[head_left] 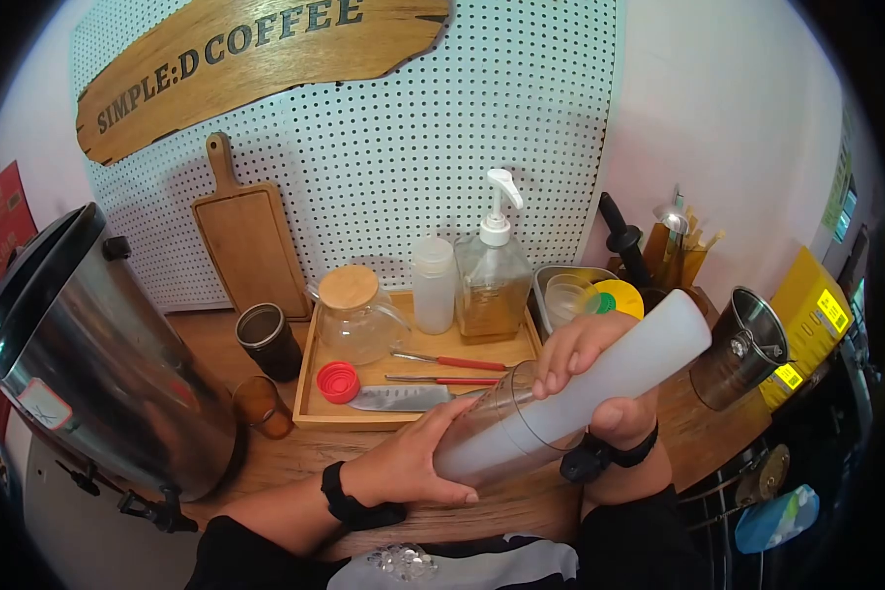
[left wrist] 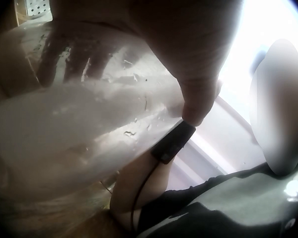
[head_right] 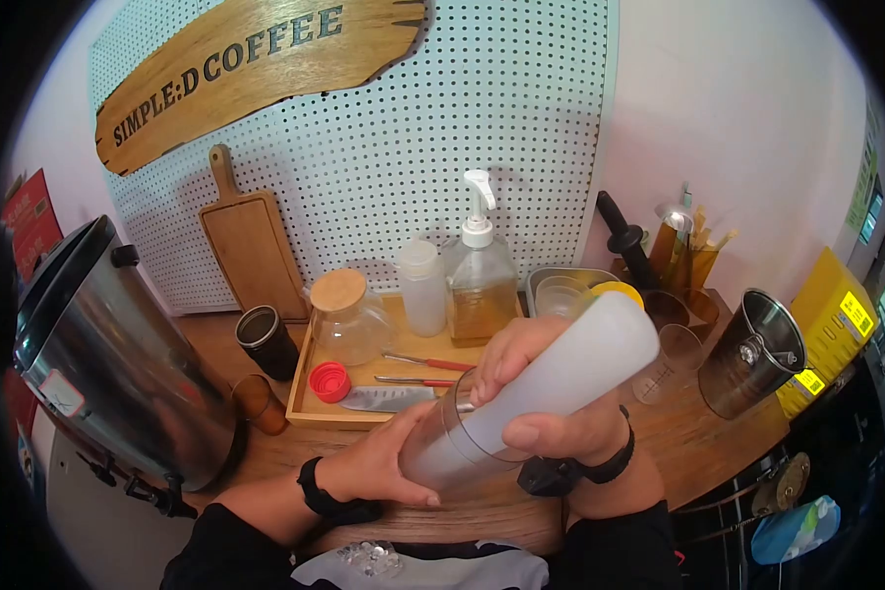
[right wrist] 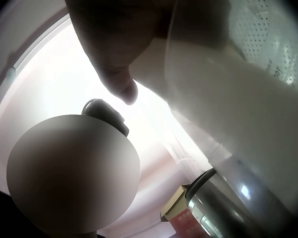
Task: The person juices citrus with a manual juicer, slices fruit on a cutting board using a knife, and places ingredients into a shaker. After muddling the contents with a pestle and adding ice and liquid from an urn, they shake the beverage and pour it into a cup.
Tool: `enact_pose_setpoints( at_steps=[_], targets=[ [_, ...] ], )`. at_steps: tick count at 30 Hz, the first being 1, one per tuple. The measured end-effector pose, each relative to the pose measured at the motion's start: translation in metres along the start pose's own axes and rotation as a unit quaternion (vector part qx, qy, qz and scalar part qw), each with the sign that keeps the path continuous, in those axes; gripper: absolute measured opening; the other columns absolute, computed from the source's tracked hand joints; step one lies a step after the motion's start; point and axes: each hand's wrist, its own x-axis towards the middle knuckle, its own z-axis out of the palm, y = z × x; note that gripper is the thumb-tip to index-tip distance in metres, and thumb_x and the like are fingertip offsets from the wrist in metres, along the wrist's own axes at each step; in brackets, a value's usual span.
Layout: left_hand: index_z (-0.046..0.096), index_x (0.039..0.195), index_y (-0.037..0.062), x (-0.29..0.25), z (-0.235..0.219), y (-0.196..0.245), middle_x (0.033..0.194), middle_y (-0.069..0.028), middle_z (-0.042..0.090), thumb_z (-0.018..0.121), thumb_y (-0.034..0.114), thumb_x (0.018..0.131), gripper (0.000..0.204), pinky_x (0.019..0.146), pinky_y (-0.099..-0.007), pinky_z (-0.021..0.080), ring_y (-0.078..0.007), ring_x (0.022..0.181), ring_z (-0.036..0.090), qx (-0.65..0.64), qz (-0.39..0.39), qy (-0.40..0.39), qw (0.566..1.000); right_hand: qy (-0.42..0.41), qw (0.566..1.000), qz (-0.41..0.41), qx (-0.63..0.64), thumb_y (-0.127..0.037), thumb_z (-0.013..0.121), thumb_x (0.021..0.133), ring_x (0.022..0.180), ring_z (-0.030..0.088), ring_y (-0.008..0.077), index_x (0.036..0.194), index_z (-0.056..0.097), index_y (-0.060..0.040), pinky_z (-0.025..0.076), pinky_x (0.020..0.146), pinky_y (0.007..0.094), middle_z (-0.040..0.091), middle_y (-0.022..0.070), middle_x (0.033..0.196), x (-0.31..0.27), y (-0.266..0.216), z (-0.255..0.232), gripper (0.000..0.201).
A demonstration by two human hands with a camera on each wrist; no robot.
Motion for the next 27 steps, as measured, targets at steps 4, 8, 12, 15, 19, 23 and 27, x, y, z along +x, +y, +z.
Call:
enact_pose_setpoints(
  at_steps=[4, 8, 12, 15, 19, 23, 27],
  targets=[
    [0.025, 0.146, 0.0021, -0.001, 0.001, 0.001, 0.137, -0.0238, 0.042, 0.086, 0.036, 0.064, 0.107, 0.107, -0.0393, 0.036, -0.0357, 0.128, 0.044, 0.006, 0.011, 0.011, 1.0, 0.004, 1.0, -0.022, 0.019, -0.018, 0.082, 0.067, 0.078, 0.061, 0.0236, 0.095, 0.059, -0.0025, 0.053, 0.075, 0.0373, 0.058, 0.0121, 0.084, 0.001, -0.002, 0.0, 0.04],
    [0.028, 0.145, 0.0023, 0.0, -0.001, 0.003, 0.137, -0.0219, 0.043, 0.086, 0.034, 0.063, 0.105, 0.106, -0.039, 0.037, -0.0351, 0.126, 0.046, 0.012, 0.022, 0.018, 1.0, 0.005, 1.0, -0.005, 0.023, -0.018, 0.084, 0.065, 0.078, 0.061, 0.024, 0.095, 0.058, -0.0023, 0.053, 0.074, 0.0373, 0.058, 0.0128, 0.083, 0.001, 0.002, 0.001, 0.042],
    [0.029, 0.143, 0.0028, 0.0, 0.0, 0.003, 0.134, -0.021, 0.045, 0.086, 0.033, 0.062, 0.104, 0.104, -0.0397, 0.039, -0.0361, 0.124, 0.046, 0.027, 0.046, 0.037, 0.998, -0.02, 1.0, -0.014, 0.018, -0.021, 0.086, 0.065, 0.077, 0.061, 0.0247, 0.095, 0.058, -0.003, 0.053, 0.073, 0.0349, 0.058, 0.013, 0.084, 0.004, 0.002, -0.006, 0.045],
    [0.03, 0.143, 0.0046, 0.002, 0.0, 0.001, 0.131, -0.0196, 0.046, 0.086, 0.032, 0.061, 0.104, 0.102, -0.0402, 0.04, -0.0356, 0.12, 0.048, 0.006, 0.051, 0.038, 0.998, -0.064, 0.996, -0.057, -0.037, -0.035, 0.083, 0.07, 0.075, 0.06, 0.0233, 0.098, 0.055, -0.0037, 0.051, 0.063, 0.0303, 0.056, 0.0111, 0.083, 0.01, 0.004, -0.014, 0.05],
    [0.031, 0.143, 0.005, 0.003, 0.003, -0.004, 0.122, -0.019, 0.05, 0.087, 0.031, 0.059, 0.104, 0.094, -0.0407, 0.045, -0.0348, 0.109, 0.054, -0.009, 0.074, 0.058, 0.996, -0.144, 0.984, -0.02, -0.099, -0.04, 0.07, 0.085, 0.084, 0.058, 0.0186, 0.104, 0.048, -0.0053, 0.054, 0.057, 0.0265, 0.05, 0.0077, 0.092, 0.013, -0.004, -0.016, 0.045],
    [0.031, 0.142, 0.0041, 0.001, 0.005, -0.007, 0.12, -0.0193, 0.051, 0.087, 0.031, 0.059, 0.103, 0.092, -0.0407, 0.046, -0.0354, 0.107, 0.054, -0.026, 0.075, 0.062, 0.995, -0.048, 0.871, 0.479, -0.099, -0.028, 0.066, 0.091, 0.092, 0.056, 0.0135, 0.104, 0.048, -0.008, 0.06, 0.067, 0.0261, 0.049, 0.0041, 0.1, 0.029, -0.076, -0.007, 0.03],
    [0.032, 0.141, 0.0039, 0.002, 0.005, -0.008, 0.12, -0.0193, 0.051, 0.087, 0.032, 0.059, 0.103, 0.092, -0.0407, 0.046, -0.036, 0.107, 0.054, -0.032, 0.069, 0.064, 0.995, -0.05, 0.877, 0.468, -0.101, -0.028, 0.066, 0.091, 0.092, 0.057, 0.0139, 0.103, 0.048, -0.0081, 0.06, 0.067, 0.0263, 0.049, 0.0043, 0.1, 0.068, -0.017, 0.051, 0.029]
  ],
)
